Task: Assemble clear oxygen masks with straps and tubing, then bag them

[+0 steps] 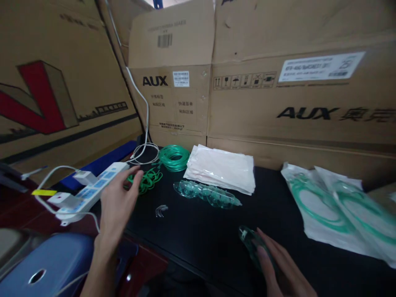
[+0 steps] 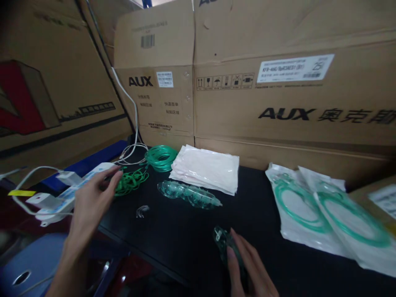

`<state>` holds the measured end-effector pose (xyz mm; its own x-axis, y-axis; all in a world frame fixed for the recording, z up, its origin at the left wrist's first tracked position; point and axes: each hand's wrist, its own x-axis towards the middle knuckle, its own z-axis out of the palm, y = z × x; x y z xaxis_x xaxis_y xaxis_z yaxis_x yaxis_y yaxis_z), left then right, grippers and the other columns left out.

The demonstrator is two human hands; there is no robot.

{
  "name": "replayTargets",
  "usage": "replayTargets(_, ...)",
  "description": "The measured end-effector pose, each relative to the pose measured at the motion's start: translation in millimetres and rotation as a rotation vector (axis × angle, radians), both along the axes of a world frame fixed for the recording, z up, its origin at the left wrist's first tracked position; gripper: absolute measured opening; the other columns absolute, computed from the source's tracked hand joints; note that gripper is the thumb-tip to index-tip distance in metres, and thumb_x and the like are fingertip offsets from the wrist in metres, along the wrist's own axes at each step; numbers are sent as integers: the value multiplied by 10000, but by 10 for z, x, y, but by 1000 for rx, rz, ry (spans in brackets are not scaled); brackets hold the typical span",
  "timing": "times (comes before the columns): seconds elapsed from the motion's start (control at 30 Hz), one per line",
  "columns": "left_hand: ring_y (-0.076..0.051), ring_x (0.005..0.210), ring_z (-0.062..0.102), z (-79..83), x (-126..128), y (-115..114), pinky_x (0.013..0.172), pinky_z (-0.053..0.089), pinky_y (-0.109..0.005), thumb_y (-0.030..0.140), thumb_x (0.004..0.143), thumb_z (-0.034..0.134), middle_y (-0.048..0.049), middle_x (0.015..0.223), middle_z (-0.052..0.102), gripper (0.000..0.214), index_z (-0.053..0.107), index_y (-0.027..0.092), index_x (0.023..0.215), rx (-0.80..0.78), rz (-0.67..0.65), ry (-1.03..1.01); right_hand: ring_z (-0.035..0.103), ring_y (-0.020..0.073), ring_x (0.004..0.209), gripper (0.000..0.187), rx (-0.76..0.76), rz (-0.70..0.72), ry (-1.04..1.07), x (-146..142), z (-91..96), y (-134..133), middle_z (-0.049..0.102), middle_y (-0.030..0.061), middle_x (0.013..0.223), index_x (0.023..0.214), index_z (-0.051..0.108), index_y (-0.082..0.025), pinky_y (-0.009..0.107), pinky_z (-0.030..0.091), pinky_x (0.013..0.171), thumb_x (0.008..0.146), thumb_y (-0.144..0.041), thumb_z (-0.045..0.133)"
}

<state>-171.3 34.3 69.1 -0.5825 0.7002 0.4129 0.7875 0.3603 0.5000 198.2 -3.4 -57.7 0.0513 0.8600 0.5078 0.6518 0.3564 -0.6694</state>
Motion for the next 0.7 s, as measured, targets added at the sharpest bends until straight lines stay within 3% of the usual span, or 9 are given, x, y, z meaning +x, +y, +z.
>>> replayTargets(0.03,-256,886,722,-30,233,-47,796,550,-336,591,958,522,-63,1166,785,508,740,233,1246,67,-131,-111,761,256,1131,343,-7,40,0,17,43,-2,772,33,1272,1300,739,-293,279,624,948,985,-374,631)
replayTargets(0.1,-200,778,708,-135,757,-149,673,542,-273,588,955,575,-28,1010,810,453,770,251,1186,-10,-519,-384,746,243,1165,342,-24,80,25,46,109,-6,761,46,1295,1318,725,-283,276,603,987,993,-324,628)
replayTargets(0.17,-155,720,690,-287,1261,-229,615,537,-241,500,927,679,-8,1068,799,409,730,291,1275,-187,-859,-524,731,241,1192,342,-41,100,81,62,152,-17,751,59,1308,1322,719,-283,287,589,1012,992,-282,630)
replayTargets(0.23,-132,728,691,-455,1633,-256,621,562,-224,401,861,786,-12,1180,771,570,638,307,1403,-237,-1053,-593,726,243,1202,337,-47,129,162,63,174,-36,741,71,1314,1303,724,-286,282,599,995,976,-248,650)
replayTargets(0.33,-125,761,692,-649,1864,-210,627,582,-207,296,890,753,-14,1145,762,558,601,304,1427,-138,-1059,-637,714,258,1222,349,-87,199,328,25,183,-63,722,101,1339,1300,709,-270,305,601,999,959,-211,671)
replayTargets(0.43,-116,758,690,-716,1850,-164,598,581,-183,173,900,691,-24,1099,739,431,666,283,1316,16,-1082,-644,710,258,1228,348,-135,232,451,-46,171,-73,726,112,1333,1303,671,-261,362,576,1048,960,-203,670)
replayTargets(0.57,-120,801,690,-710,1800,-188,645,593,-188,52,881,627,-51,1094,701,390,703,241,1213,178,-1176,-568,702,241,1240,360,-149,177,436,-110,139,-86,718,94,1351,1306,617,-284,389,569,1066,960,-204,674)
replayTargets(0.7,-114,798,676,-726,1804,-219,712,596,-209,2,850,620,-41,1078,687,413,701,231,1183,200,-1183,-517,711,249,1226,357,-119,172,360,-121,141,-118,718,95,1359,1304,630,-278,420,567,1074,962,-180,655)
